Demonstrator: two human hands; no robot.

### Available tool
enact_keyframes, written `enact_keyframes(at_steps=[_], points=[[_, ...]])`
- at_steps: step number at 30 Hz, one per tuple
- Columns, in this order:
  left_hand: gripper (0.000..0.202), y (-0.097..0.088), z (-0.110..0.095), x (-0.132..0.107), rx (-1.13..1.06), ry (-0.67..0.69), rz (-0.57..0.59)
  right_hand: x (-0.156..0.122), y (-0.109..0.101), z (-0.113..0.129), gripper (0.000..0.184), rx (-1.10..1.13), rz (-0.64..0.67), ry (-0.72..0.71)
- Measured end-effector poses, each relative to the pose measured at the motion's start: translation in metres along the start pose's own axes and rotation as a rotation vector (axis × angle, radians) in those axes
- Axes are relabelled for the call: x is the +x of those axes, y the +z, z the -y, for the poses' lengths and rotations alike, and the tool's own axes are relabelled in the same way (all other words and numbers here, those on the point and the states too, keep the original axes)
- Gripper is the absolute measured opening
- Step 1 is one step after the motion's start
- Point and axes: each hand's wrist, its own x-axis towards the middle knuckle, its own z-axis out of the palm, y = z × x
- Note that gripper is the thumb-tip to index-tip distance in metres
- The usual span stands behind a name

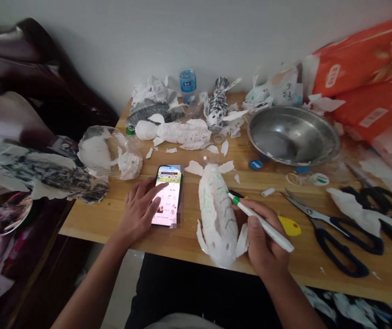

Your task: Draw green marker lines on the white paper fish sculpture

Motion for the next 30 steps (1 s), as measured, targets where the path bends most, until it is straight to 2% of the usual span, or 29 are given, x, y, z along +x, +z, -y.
enact_keyframes(at_steps=[11,13,16,18,20,22,26,30], points=[[0.043,0.001,0.008,0.003,-0.211,0.015,-0.102,0.0,0.001,-0.001,0.028,0.018,-0.003,-0.004],[0.041,0.002,0.011,0.003,-0.298,0.003,-0.17,0.001,0.001,0.0,0.028,0.005,0.013,-0.004],[0.036,0.003,0.012,-0.002,-0.382,-0.004,-0.347,0.005,0.001,0.001,0.024,0.026,0.02,-0.014],[0.032,0.003,0.01,-0.008,-0.356,0.005,-0.439,0.006,0.002,0.002,0.022,0.103,-0.019,-0.06],[0.029,0.002,0.007,-0.014,-0.309,0.006,-0.481,0.008,0.002,0.003,0.024,0.171,-0.07,-0.115],[0.027,0.001,0.003,-0.018,-0.271,-0.002,-0.506,0.009,0.002,0.004,0.023,0.154,-0.088,-0.15],[0.024,0.006,0.004,-0.017,-0.238,0.013,-0.513,0.01,0.004,0.005,0.017,0.033,-0.01,-0.159],[0.027,0.014,0.017,-0.006,-0.283,-0.078,-0.491,0.011,0.008,0.005,0.024,0.121,-0.181,-0.217]])
